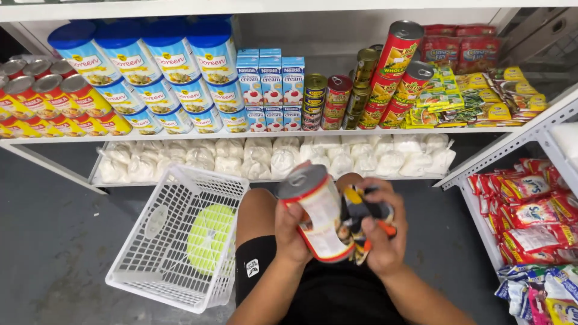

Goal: Using a tape measure to measure the dimensions of a can of corn in a grocery store aisle.

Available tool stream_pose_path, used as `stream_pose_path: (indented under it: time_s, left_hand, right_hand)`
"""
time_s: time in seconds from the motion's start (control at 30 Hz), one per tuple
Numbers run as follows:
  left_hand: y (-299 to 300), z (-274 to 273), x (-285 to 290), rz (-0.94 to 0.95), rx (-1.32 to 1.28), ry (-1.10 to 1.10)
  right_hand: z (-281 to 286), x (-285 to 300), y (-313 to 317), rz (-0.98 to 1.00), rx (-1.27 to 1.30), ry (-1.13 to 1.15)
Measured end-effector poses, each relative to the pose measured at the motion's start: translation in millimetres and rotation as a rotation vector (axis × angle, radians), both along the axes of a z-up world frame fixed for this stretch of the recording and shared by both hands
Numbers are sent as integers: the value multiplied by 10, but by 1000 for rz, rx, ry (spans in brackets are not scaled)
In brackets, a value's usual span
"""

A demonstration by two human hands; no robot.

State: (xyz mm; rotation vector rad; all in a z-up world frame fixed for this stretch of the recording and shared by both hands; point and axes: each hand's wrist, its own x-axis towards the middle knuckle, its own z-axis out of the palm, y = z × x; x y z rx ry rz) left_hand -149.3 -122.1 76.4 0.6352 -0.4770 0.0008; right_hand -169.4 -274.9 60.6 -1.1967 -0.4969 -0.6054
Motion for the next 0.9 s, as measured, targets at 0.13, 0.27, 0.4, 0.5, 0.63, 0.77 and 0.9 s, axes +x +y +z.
stream_pose_path:
  time_s: [0.13,0.27,0.4,0.5,0.63,0.77,0.9]
  left_hand:
    - [1,-58,118,144,-18,96]
    - [-12,-125,-12,166,346,-27]
    - [32,29,-76,81,292,-130]
    - [26,-15,0,175,150,-68]
    - [34,-81,25,299,99,73]
    - [66,-112,-7,231,430,-82]
    - [90,-93,-82,254,327,-189]
  right_hand:
    - [143,-82,-1,-216,-340,-213]
    - [271,-64,3,-360,-406,-241]
    - [13,148,-18,-36,144,276]
    - [-36,-38,78,-33,152,410]
    - [309,-212,200,-280,-215,88]
    - [355,-46,156,-317,-242,-62]
    - [192,67,149,-102,7,287]
